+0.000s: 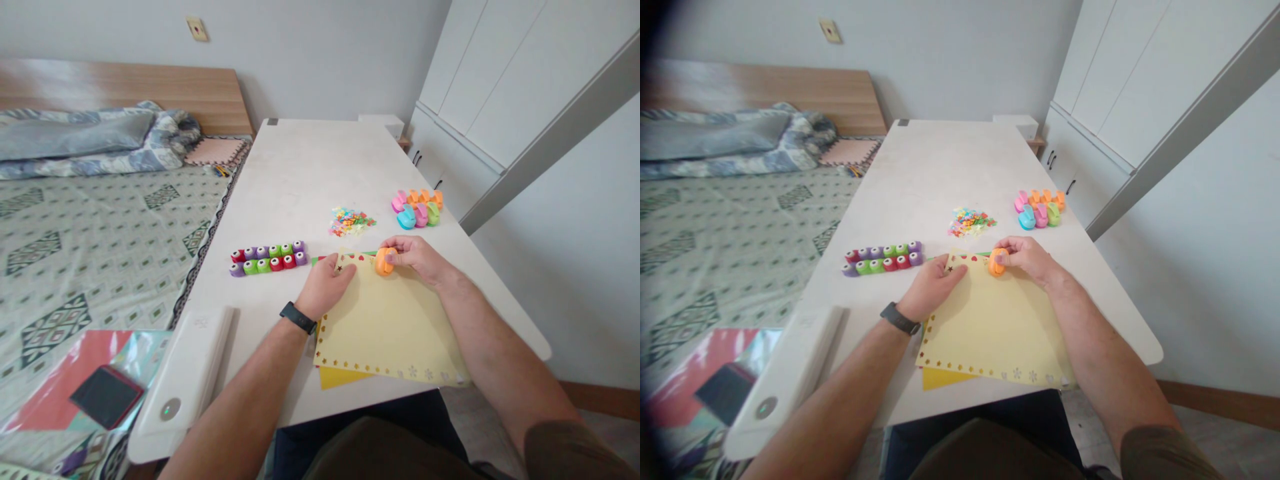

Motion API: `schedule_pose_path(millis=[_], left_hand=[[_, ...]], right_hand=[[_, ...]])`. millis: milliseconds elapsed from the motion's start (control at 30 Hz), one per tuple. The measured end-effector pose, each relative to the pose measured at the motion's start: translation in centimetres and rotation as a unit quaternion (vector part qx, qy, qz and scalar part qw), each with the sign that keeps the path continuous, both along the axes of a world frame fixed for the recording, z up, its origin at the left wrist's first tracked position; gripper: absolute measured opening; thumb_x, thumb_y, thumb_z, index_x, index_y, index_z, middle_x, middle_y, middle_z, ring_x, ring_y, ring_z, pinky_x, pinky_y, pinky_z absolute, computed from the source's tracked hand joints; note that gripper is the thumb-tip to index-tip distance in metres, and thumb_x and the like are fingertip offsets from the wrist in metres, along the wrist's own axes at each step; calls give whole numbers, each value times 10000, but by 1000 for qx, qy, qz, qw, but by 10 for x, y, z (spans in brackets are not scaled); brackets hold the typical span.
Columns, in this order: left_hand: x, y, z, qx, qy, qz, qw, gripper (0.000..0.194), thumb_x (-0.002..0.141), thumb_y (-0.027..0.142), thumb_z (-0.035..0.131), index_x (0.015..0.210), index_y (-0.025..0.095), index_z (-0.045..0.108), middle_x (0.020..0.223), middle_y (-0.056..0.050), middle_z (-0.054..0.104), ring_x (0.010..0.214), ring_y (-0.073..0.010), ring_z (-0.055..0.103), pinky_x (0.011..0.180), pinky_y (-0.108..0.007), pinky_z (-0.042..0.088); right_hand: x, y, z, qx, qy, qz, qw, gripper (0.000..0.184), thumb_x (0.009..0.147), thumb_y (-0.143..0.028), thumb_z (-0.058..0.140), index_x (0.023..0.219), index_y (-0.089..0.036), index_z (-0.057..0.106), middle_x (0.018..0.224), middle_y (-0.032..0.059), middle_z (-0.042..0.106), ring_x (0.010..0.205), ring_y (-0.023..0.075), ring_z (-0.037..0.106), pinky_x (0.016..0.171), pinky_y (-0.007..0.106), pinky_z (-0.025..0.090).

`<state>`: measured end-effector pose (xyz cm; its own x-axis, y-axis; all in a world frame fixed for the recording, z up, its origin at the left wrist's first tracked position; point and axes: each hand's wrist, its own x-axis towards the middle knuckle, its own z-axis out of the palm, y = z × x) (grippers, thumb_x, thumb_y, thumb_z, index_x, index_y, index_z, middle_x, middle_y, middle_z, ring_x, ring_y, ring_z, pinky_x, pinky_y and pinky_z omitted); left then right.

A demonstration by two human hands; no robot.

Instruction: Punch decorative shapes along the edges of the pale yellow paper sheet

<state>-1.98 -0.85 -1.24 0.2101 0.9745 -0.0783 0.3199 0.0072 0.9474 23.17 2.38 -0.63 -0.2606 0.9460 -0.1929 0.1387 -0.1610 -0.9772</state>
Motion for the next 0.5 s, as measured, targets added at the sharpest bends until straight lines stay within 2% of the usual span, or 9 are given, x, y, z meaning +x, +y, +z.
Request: schedule_pose_path(millis=[367,500], left_hand=[[0,0,-1,-4,-3,-25,1000,288,886,432,583,942,165,674,850,-44,741,673,-168,644,533,-230,429],[0,-1,0,-12,-14,-26,999,310,874,442,599,961,156,682,869,-56,747,672,-175,650,530,-236,432]], right_hand=[[-3,3,-1,-4,-3,-41,999,382,620,-346,892,935,-185,748,830,31,726,731,172,613,735,318,456],[-4,2,-1,-1,-4,-25,1000,430,621,-381,892,973,-182,746,857,45,730,749,183,621,735,325,461]])
